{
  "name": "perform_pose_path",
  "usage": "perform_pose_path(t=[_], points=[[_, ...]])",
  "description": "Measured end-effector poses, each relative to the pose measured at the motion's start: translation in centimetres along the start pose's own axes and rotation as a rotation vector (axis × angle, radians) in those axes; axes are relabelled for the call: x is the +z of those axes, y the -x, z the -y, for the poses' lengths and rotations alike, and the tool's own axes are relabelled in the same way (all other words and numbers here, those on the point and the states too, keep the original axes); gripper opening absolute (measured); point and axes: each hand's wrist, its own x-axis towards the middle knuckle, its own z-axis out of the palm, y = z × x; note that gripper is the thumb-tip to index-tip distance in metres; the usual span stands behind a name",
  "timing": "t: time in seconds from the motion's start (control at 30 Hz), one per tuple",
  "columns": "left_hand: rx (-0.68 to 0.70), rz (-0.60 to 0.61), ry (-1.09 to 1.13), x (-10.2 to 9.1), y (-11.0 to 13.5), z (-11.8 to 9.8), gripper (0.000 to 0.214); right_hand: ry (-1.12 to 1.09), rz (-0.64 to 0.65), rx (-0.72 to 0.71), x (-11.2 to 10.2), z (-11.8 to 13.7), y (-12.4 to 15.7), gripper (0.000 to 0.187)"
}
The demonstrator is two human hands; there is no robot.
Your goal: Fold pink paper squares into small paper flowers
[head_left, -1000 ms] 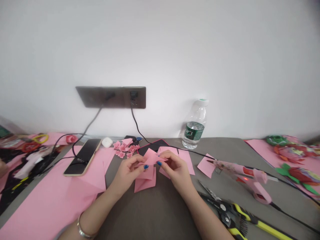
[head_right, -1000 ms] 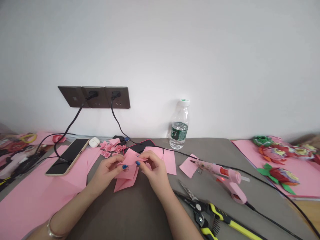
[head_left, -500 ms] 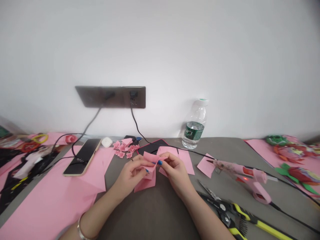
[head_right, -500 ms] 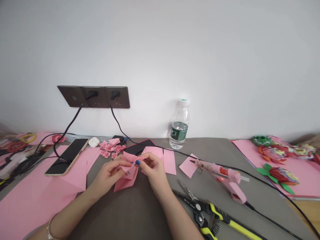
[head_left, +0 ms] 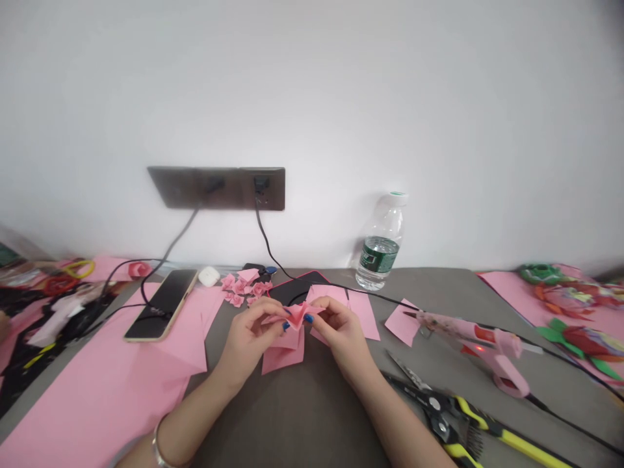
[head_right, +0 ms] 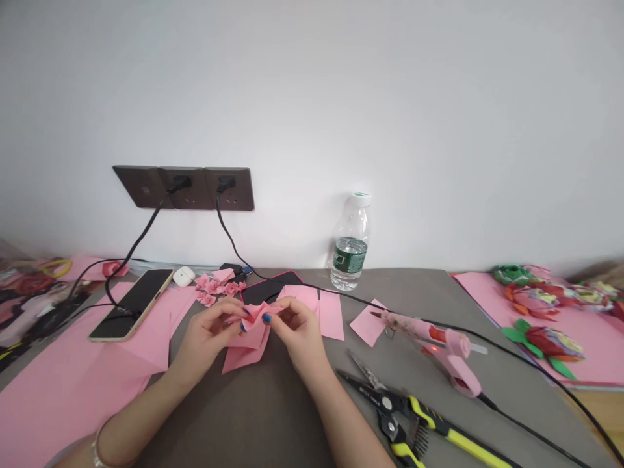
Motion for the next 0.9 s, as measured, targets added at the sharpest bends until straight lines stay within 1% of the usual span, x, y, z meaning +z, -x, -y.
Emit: perform_pose_path(t=[0.17,0.27,0.33,0.43,0.5,0.63,0.8,0.9], points=[[-0.015,0.002,-0.063,0.0,0.1,-0.2,0.022,0.017,0.004,-0.004,0.1,0.2,0.0,0.025],[-0.020,0.047,-0.093,0.0,0.2,-0.4,0.026,0.024,0.018,-0.015,0.1,0.2,0.0,0.022],[0.003,0.081,-0.123,0.0,0.3,-0.5,0.029,0.037,0.040,-0.007,0.1,0.3,0.1,0.020],[0.059,0.106,-0.158,0.1,0.4,-0.6,0.028,0.056,0.063,0.019,0.2,0.7,0.2,0.019],[0.054,0.082,-0.126,0.3,0.4,-0.5,0.024,0.049,0.059,0.030,0.3,0.9,0.2,0.021],[-0.078,-0.019,0.072,0.7,0.4,-0.2,0.027,0.002,0.068,0.036,0.6,0.9,0.2,0.021],[-0.240,0.025,0.213,1.2,0.6,0.4,0.013,-0.026,0.086,0.033,0.7,0.9,0.3,0.019],[-0.275,-0.034,0.274,1.5,0.7,0.5,0.013,-0.019,0.099,0.035,0.7,0.8,0.3,0.018]])
